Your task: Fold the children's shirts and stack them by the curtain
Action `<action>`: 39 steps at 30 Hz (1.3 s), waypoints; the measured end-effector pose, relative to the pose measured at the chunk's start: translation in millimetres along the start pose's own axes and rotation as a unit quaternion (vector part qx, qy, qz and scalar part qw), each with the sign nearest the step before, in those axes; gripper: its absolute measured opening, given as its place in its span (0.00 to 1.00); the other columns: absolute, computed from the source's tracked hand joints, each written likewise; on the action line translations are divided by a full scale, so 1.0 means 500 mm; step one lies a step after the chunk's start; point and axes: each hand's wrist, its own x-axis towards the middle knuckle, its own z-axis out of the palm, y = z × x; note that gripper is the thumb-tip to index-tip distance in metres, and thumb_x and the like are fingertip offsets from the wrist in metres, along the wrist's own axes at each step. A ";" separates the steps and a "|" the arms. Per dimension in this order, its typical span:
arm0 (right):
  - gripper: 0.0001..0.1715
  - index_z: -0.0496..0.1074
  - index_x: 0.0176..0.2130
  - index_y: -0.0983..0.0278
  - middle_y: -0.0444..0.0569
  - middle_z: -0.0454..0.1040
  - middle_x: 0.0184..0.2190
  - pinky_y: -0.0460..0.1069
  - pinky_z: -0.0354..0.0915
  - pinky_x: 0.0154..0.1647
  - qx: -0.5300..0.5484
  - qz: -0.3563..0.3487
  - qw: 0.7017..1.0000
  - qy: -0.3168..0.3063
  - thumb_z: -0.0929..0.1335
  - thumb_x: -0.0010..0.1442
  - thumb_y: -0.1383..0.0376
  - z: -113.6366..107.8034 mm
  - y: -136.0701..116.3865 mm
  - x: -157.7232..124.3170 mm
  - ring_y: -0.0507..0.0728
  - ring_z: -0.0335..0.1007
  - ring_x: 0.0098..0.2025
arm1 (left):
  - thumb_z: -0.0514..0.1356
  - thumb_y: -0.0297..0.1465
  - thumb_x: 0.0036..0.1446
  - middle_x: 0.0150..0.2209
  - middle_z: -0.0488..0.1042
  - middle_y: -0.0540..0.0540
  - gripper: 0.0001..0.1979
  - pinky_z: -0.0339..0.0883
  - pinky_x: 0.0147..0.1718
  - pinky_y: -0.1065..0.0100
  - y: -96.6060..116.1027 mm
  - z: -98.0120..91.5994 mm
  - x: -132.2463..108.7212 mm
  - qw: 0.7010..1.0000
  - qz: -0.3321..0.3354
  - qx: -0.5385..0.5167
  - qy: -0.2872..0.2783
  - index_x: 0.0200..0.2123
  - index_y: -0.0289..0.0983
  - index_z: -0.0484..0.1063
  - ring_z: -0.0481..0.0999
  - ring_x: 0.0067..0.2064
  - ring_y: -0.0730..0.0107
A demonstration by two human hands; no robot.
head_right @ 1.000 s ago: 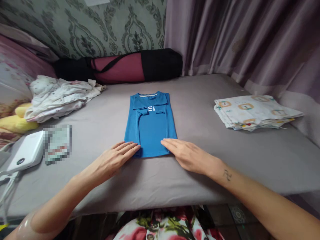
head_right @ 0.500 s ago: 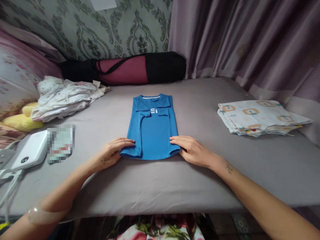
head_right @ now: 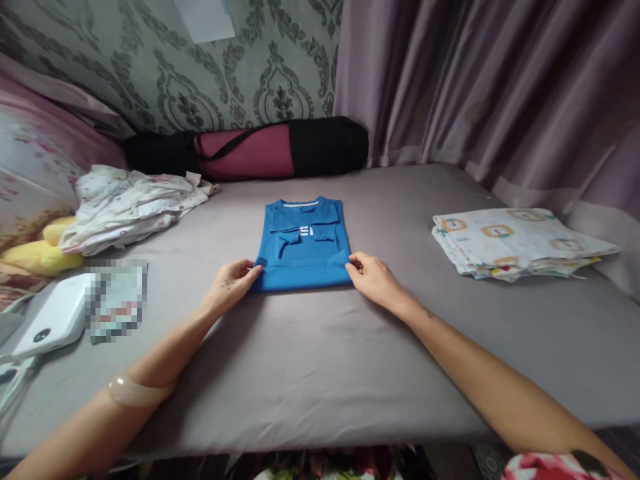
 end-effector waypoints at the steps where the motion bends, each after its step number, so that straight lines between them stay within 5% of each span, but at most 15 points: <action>1: 0.15 0.74 0.44 0.65 0.50 0.79 0.34 0.50 0.68 0.37 -0.015 0.009 1.000 0.014 0.64 0.60 0.62 0.007 0.002 0.002 0.56 0.75 0.32 | 0.55 0.44 0.54 0.19 0.68 0.51 0.18 0.54 0.21 0.72 0.000 0.004 0.003 0.999 -0.006 0.024 0.022 0.30 0.35 0.73 0.66 0.22 0.71; 14: 0.22 0.66 0.55 0.62 0.47 0.77 0.30 0.49 0.64 0.33 -0.132 0.028 0.991 0.012 0.61 0.61 0.66 0.014 -0.012 -0.014 0.58 0.74 0.33 | 0.55 0.38 0.57 0.23 0.72 0.52 0.14 0.64 0.31 0.68 -0.013 0.019 -0.009 0.992 0.028 0.103 0.064 0.44 0.38 0.69 0.73 0.28 0.67; 17: 0.21 0.66 0.56 0.64 0.50 0.78 0.35 0.51 0.66 0.36 -0.158 0.001 0.987 0.025 0.60 0.64 0.65 0.008 -0.014 -0.021 0.59 0.74 0.36 | 0.55 0.36 0.59 0.31 0.74 0.48 0.15 0.68 0.36 0.65 -0.028 0.016 -0.014 0.980 0.100 0.141 0.102 0.47 0.37 0.68 0.75 0.34 0.65; 20: 0.24 0.64 0.59 0.66 0.58 0.73 0.51 0.57 0.66 0.49 -0.206 -0.110 0.972 0.035 0.56 0.68 0.63 0.005 -0.020 -0.030 0.63 0.71 0.51 | 0.51 0.35 0.64 0.46 0.74 0.38 0.16 0.68 0.48 0.59 -0.020 0.011 -0.023 0.947 0.217 0.199 0.132 0.52 0.36 0.66 0.74 0.48 0.60; 23: 0.29 0.56 0.65 0.64 0.54 0.59 0.65 0.63 0.50 0.65 -0.221 -0.274 0.935 -0.048 0.55 0.69 0.60 0.009 -0.034 -0.030 0.64 0.50 0.67 | 0.45 0.35 0.67 0.60 0.66 0.38 0.20 0.58 0.60 0.53 0.012 0.014 -0.032 0.905 0.333 0.263 0.039 0.58 0.36 0.63 0.61 0.64 0.56; 26: 0.32 0.49 0.69 0.61 0.49 0.49 0.69 0.65 0.39 0.68 -0.213 -0.350 0.902 -0.134 0.54 0.70 0.56 0.020 -0.049 -0.018 0.62 0.36 0.71 | 0.43 0.39 0.68 0.66 0.58 0.41 0.24 0.47 0.65 0.49 0.042 0.029 -0.032 0.870 0.375 0.316 -0.047 0.62 0.36 0.59 0.49 0.69 0.55; 39: 0.32 0.45 0.69 0.62 0.48 0.44 0.70 0.63 0.30 0.70 -0.159 -0.369 0.881 -0.250 0.54 0.70 0.58 0.046 -0.033 0.024 0.58 0.32 0.71 | 0.40 0.41 0.68 0.69 0.47 0.43 0.28 0.38 0.67 0.52 0.007 0.061 0.001 0.878 0.326 0.320 -0.144 0.68 0.37 0.48 0.40 0.70 0.59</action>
